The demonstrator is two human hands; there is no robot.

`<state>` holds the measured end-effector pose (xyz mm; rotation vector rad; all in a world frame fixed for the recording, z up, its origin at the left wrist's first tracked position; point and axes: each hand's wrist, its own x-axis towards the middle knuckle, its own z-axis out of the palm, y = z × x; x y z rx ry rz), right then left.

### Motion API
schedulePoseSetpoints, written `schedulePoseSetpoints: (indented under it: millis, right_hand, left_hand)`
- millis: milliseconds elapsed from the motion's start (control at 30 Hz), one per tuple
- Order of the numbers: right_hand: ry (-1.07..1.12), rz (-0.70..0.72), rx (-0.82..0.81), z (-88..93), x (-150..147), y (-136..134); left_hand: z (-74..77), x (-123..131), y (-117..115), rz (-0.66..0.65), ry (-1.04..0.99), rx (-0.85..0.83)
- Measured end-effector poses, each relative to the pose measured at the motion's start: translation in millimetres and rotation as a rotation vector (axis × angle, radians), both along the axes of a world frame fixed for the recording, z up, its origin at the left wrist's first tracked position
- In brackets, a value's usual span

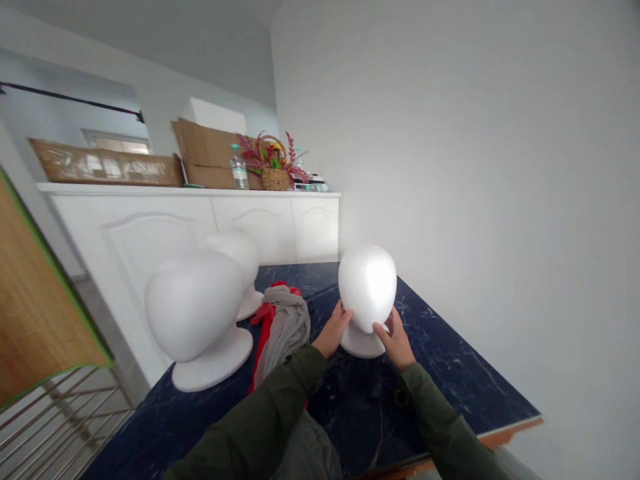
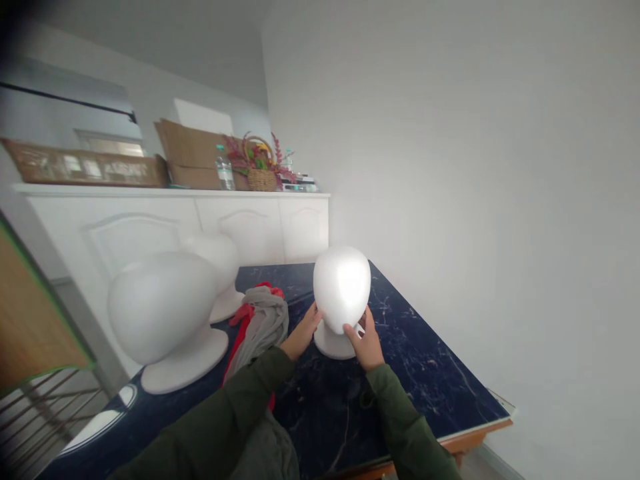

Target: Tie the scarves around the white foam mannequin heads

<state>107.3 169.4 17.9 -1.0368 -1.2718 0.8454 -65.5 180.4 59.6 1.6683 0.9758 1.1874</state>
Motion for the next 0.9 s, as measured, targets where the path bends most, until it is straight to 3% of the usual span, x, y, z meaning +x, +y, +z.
schedulePoseSetpoints:
  millis: [167,233,300,367,467,567,667,733,900]
  right_hand:
    - [-0.115,-0.174,-0.143,-19.0,-17.6,-35.2]
    - [-0.215,-0.058,-0.139,-23.5,-39.0,-46.8]
    - [-0.276,0.137,-0.131,-22.7,-69.4,-47.9]
    - [-0.263,0.304,-0.186,-17.9,-103.8,-37.1]
    - [-0.149,0.476,-0.453,-11.1,-148.8,-10.1]
    - [-0.032,0.466,-0.634,-11.1,-173.9,9.1]
    - [0.048,0.413,-0.635,-12.1,-180.0,12.0]
    - [0.171,0.468,-0.683,-8.5,-178.3,7.1]
    - [0.468,0.728,-0.704,7.1,-170.3,-9.3]
  left_hand:
    - [3.9,-76.3,-26.8,0.343,0.356,0.142]
    - [-3.3,-110.6,-33.4,0.519,0.629,0.192]
    - [-15.0,-133.6,-36.1,0.623,0.901,0.135]
    - [-27.2,-142.9,-36.8,0.604,1.078,0.062]
    - [-37.2,-140.5,-38.1,0.558,1.133,0.102]
    - [-34.5,-136.5,-39.6,0.603,1.008,0.166]
    - [-27.5,-135.3,-42.3,0.559,0.779,0.184]
    - [-24.8,-131.8,-46.6,0.467,0.67,0.218]
    - [-27.3,-112.9,-64.1,0.073,0.578,0.359]
